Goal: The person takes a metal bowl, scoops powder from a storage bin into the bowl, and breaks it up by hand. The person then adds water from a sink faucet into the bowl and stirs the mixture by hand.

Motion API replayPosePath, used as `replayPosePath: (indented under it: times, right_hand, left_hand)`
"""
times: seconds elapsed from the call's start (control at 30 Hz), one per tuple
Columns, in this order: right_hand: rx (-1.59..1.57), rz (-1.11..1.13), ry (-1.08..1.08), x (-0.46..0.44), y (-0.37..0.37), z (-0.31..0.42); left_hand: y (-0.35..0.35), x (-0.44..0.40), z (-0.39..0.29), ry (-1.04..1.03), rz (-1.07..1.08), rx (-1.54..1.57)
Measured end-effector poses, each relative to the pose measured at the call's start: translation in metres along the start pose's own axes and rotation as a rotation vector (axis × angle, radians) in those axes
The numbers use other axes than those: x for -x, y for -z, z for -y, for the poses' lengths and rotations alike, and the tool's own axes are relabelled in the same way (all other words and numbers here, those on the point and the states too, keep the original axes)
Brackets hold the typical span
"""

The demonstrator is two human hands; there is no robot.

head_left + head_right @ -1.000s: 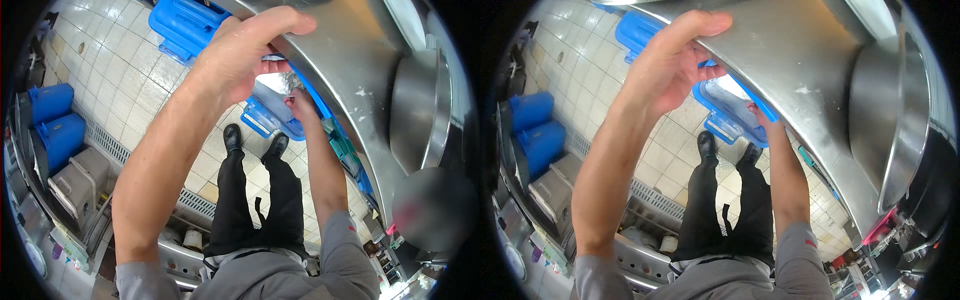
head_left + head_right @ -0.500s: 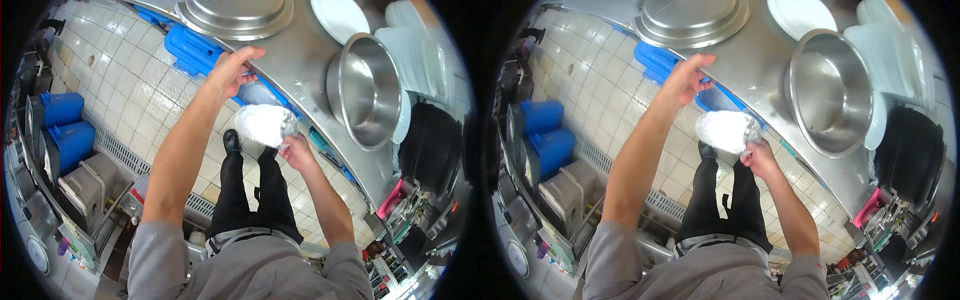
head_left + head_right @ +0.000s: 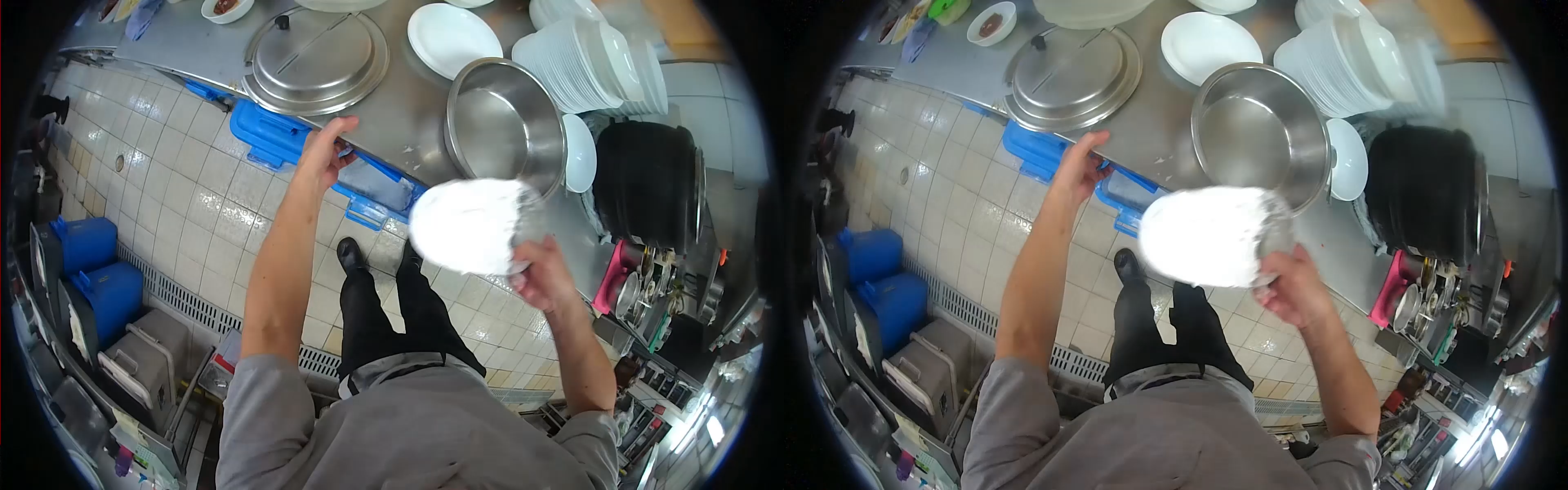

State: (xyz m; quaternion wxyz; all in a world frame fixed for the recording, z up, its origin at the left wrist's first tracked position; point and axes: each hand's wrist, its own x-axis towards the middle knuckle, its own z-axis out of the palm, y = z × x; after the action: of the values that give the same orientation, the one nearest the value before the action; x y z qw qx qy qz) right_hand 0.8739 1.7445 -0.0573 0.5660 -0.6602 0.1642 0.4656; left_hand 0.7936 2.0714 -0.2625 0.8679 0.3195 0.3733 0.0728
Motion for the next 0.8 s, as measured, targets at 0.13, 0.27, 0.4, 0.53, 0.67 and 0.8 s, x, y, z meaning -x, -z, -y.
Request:
replayPosePath:
  times: [0.13,0.27,0.4,0.53,0.67,0.8]
  right_hand:
    - [-0.003,-0.206,0.219,0.003,0.018,0.048]
    - [0.036,-0.252,0.438,-0.038,0.043,0.075]
    - [0.214,-0.219,0.516,-0.077,0.048,0.088]
    - [0.535,-0.348,0.592,-0.088,0.038,0.096]
    - [0.813,-0.454,0.731,-0.083,0.030,0.102]
    - [0.981,-0.496,0.825,-0.072,0.023,0.114]
  left_hand:
    - [0.001,-0.003,0.002,0.001,-0.027,0.008]
    - [0.000,0.000,0.000,-0.004,-0.042,-0.011]
    - [0.005,-0.003,0.001,0.028,0.017,-0.022]
    - [0.006,-0.004,0.003,0.029,-0.002,-0.031]
    - [0.005,-0.004,0.002,0.030,0.000,-0.027]
    - [0.004,-0.003,0.002,0.032,-0.006,-0.030]
